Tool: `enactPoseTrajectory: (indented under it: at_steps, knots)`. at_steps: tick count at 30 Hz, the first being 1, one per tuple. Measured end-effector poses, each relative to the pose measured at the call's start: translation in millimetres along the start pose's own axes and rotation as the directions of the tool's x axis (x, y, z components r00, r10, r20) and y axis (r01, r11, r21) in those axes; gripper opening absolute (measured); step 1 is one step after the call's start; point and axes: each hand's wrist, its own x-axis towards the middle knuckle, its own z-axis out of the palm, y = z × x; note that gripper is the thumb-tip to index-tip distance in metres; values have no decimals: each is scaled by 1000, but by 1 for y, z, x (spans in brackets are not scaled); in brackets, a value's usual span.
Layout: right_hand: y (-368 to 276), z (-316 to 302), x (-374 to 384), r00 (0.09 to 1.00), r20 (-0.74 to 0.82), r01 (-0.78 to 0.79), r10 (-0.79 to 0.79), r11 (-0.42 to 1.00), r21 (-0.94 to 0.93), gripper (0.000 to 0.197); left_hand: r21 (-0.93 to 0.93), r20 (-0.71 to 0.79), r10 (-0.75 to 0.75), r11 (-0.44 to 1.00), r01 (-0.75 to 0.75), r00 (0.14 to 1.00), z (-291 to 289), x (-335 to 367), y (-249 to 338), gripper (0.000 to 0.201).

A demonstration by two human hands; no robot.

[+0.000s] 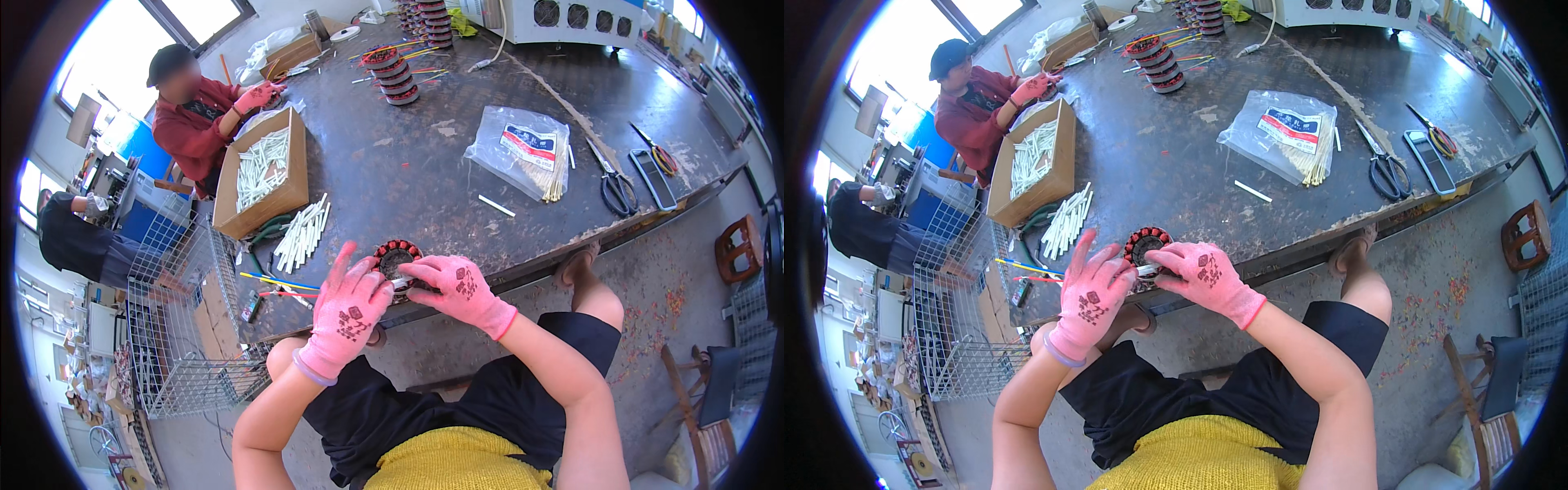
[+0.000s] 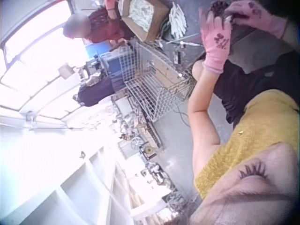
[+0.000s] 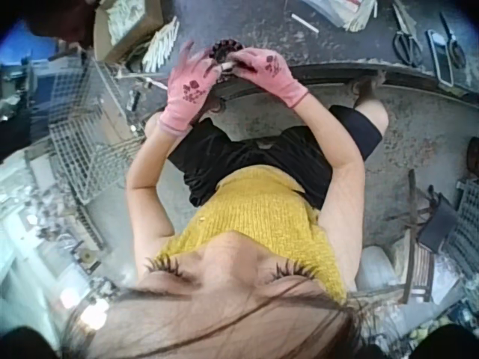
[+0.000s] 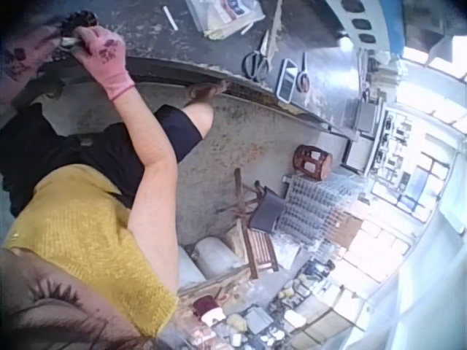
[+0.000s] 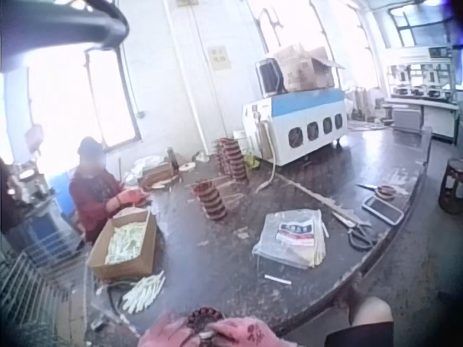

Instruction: The person trims colored wires on a motor stator using scissors and slides white insulation tubes over them. They use pliers to pull the wires through the stator frame and secure them into place.

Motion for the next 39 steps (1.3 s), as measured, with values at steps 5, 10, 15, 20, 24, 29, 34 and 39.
enactPoseTrajectory:
  at_steps: [5, 10, 15, 20, 24, 29, 34, 39]
  knots:
    - [-1, 4, -6, 993, 76, 94, -85, 987, -128, 41, -155, -75, -76, 986, 64, 994, 17, -11, -7, 14]
    - [-5, 17, -6, 987, 68, 161, -147, 924, -346, 37, -230, -96, -183, 961, 157, 978, 35, -21, -5, 21]
    - [-11, 18, -3, 982, 121, 186, -147, 877, -443, 34, -245, -57, -183, 956, 164, 981, 41, -15, -3, 35]
    - [-13, 16, -2, 986, 98, 163, -133, 883, -441, 32, -298, -83, -87, 953, 59, 993, 62, -14, -18, 38]
    - [-14, 16, 0, 987, 92, 161, -134, 897, -412, 29, -342, -167, -53, 940, -7, 984, 73, -19, -22, 40]
    - [-12, 13, 1, 994, 83, 90, -70, 955, -282, 26, -347, -189, -8, 936, -59, 982, 83, -14, -26, 40]
    - [13, -68, -11, 948, -214, -278, 233, 938, -208, 23, -358, -232, -35, 932, -52, 972, 86, -12, -18, 35]
    - [102, -152, -54, 895, -350, -435, 275, 706, -559, 20, -403, -271, -74, 914, -43, 960, 91, -6, -3, 37]
